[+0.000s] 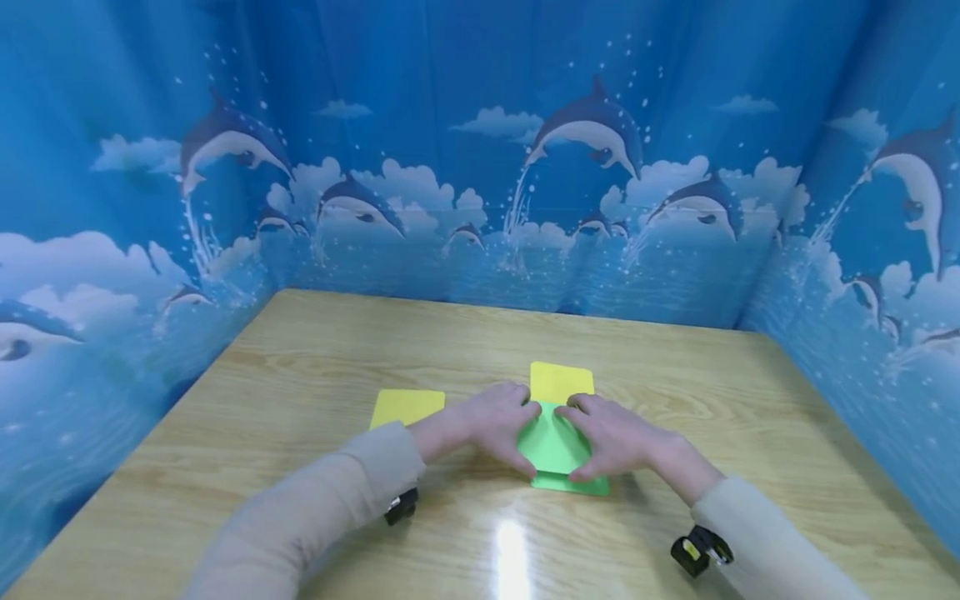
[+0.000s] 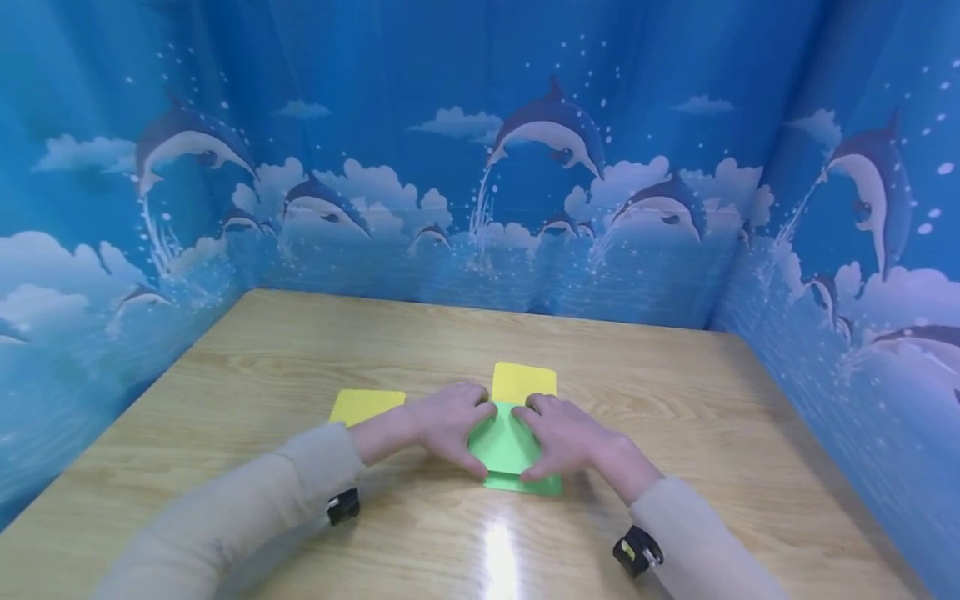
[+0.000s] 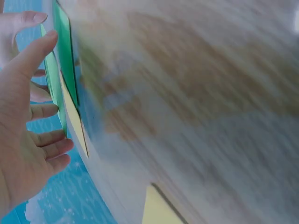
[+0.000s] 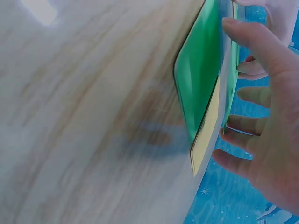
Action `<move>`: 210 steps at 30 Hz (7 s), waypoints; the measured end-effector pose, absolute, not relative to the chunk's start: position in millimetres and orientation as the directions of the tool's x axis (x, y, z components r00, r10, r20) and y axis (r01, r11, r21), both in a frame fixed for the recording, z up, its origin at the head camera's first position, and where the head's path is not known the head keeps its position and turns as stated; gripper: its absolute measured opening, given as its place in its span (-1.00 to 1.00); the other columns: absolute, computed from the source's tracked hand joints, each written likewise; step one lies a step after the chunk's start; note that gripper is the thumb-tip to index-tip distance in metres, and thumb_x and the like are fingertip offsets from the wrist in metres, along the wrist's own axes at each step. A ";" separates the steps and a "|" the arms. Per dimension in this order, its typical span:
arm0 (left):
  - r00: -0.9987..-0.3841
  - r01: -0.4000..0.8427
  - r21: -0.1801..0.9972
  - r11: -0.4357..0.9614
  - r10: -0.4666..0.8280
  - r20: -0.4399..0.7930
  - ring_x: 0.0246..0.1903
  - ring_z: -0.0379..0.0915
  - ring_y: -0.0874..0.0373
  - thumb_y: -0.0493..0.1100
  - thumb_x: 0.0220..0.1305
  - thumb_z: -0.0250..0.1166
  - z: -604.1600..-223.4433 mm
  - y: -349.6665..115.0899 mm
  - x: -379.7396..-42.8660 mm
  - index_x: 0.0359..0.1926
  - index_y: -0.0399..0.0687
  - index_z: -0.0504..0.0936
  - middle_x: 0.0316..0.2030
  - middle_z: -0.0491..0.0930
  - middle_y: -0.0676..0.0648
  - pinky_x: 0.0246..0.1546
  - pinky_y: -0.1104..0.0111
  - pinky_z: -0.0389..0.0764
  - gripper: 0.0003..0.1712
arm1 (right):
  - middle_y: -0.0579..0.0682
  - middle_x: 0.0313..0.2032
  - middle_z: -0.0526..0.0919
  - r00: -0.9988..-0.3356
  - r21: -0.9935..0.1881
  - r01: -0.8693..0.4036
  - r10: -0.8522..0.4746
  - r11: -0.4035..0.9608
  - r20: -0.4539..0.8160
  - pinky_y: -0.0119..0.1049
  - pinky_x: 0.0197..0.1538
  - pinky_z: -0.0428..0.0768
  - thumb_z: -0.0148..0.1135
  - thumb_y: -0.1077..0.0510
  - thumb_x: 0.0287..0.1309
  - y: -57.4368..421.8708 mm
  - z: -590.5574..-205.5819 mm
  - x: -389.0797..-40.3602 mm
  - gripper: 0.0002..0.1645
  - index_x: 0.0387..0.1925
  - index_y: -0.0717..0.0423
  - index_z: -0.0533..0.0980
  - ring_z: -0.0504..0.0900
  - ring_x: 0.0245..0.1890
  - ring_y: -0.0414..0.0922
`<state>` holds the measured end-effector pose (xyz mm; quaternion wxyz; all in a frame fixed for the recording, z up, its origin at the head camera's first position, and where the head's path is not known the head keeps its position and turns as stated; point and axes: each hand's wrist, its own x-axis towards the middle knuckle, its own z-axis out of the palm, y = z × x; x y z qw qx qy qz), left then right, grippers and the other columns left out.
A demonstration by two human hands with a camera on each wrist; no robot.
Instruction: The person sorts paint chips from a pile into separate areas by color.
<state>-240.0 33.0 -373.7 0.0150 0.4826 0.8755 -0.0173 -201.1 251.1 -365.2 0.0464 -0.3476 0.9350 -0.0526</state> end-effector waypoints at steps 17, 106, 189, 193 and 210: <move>-0.523 0.852 -0.032 0.523 0.845 -0.111 -0.29 0.23 0.21 0.55 -0.14 0.18 -374.8 52.5 -229.2 -0.05 -0.02 0.44 -0.25 0.33 0.01 -0.27 0.45 0.34 -0.14 | 0.22 0.08 0.39 -0.734 -0.122 -0.672 -0.679 0.730 -0.016 0.00 0.02 0.46 0.40 -0.31 -0.26 272.9 -374.2 -192.0 0.02 0.15 0.24 0.36 0.43 0.02 0.11; -0.732 0.669 0.123 0.733 0.678 -0.062 0.16 0.25 -0.15 0.34 -0.06 0.29 -380.3 -155.4 -240.9 0.23 -0.28 0.32 0.14 0.38 -0.24 0.20 0.01 0.19 0.00 | 0.11 0.14 0.38 -0.694 -0.025 -0.706 -0.697 0.708 -0.180 -0.20 0.04 0.46 0.31 -0.40 -0.20 68.9 -378.4 -250.6 0.12 0.28 0.18 0.23 0.41 0.04 -0.06; -0.740 0.673 0.089 0.734 0.668 0.081 -0.20 0.34 0.11 0.46 -0.25 0.34 -358.3 -97.5 -267.8 0.23 -0.28 0.32 -0.07 0.41 -0.14 -0.20 0.30 0.44 0.17 | 0.16 0.24 0.25 -0.759 -0.167 -0.630 -0.647 0.759 -0.079 -0.15 0.13 0.39 0.43 -0.27 -0.25 120.8 -346.4 -268.3 0.19 0.33 0.23 0.15 0.36 0.12 0.02; -0.716 0.698 0.067 0.712 0.694 0.081 -0.22 0.32 0.13 0.46 -0.24 0.33 -357.3 -80.6 -271.3 0.23 -0.25 0.33 -0.09 0.41 -0.11 -0.23 0.33 0.43 0.15 | 0.18 0.24 0.25 -0.756 -0.182 -0.631 -0.651 0.754 -0.072 -0.15 0.13 0.39 0.44 -0.23 -0.26 136.7 -346.6 -268.5 0.19 0.32 0.27 0.15 0.36 0.12 0.03; -0.671 0.735 -0.061 0.675 0.737 0.074 -0.11 0.34 0.11 0.51 -0.22 0.28 -359.6 10.6 -294.4 0.17 -0.28 0.36 -0.04 0.43 -0.11 -0.03 0.31 0.42 0.13 | 0.24 0.24 0.25 -0.829 -0.208 -0.543 -0.559 0.814 -0.022 -0.02 0.14 0.38 0.45 -0.23 -0.27 220.9 -351.8 -268.1 0.18 0.29 0.34 0.17 0.34 0.16 0.13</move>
